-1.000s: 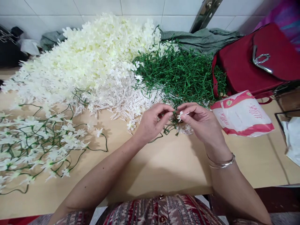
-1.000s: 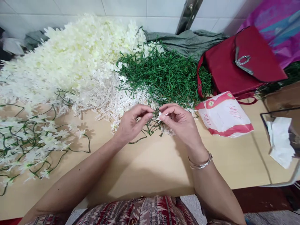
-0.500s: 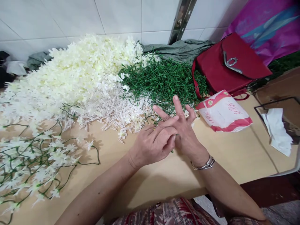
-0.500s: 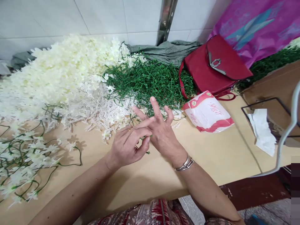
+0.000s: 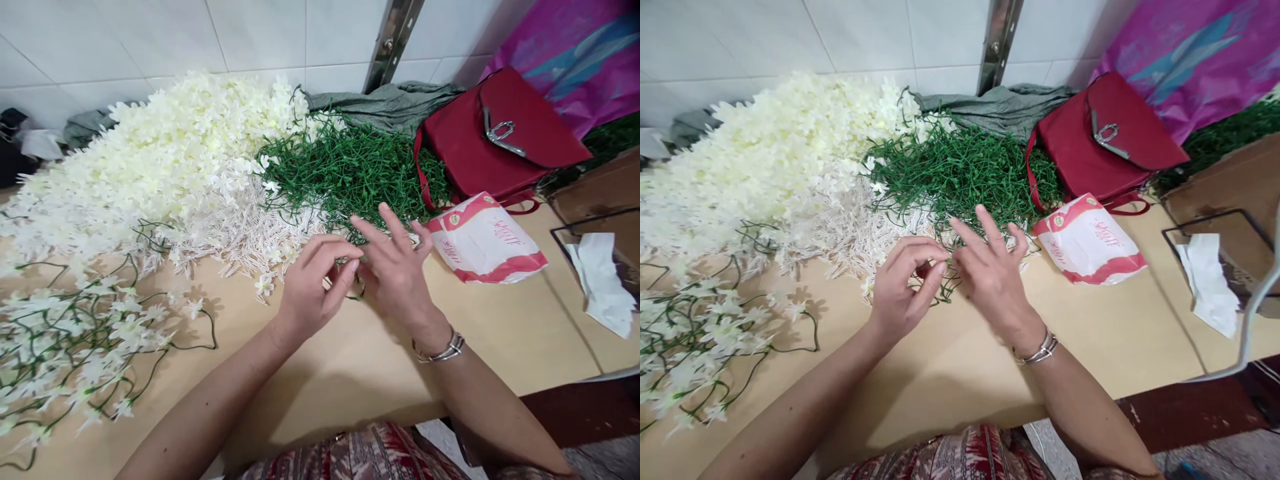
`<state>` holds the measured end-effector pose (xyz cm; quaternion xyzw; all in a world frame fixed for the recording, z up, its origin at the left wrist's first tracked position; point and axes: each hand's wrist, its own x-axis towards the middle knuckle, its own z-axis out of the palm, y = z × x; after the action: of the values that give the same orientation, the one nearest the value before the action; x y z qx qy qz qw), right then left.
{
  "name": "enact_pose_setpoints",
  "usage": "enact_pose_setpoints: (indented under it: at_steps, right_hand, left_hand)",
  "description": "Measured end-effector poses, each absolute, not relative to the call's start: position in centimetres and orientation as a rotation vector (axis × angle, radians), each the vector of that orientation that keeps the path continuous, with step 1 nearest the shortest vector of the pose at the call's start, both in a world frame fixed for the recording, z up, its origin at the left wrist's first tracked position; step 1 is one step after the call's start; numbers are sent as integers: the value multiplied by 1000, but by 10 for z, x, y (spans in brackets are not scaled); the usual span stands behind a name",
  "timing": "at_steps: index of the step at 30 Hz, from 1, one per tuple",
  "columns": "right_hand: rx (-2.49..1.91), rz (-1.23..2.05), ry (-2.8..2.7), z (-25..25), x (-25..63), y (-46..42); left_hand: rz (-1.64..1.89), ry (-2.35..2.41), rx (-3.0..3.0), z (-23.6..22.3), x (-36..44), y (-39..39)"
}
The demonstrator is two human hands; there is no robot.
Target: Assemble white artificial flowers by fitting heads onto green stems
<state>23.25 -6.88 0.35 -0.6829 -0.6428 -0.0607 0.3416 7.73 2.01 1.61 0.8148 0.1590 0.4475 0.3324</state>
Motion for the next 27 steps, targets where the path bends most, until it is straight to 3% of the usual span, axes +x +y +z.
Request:
enact_pose_setpoints:
  at_steps: [6, 9, 27]
  right_hand:
    - [-1421, 592, -1038, 14, 247, -70]
    - [-1323, 803, -954, 14, 246, -71]
    - [-1370, 856, -903, 5, 245, -69]
  left_hand:
    - [921, 565, 1754, 0, 79, 32]
    - [897, 541, 1703, -1, 80, 30]
    - [946, 494, 1792, 1, 81, 28]
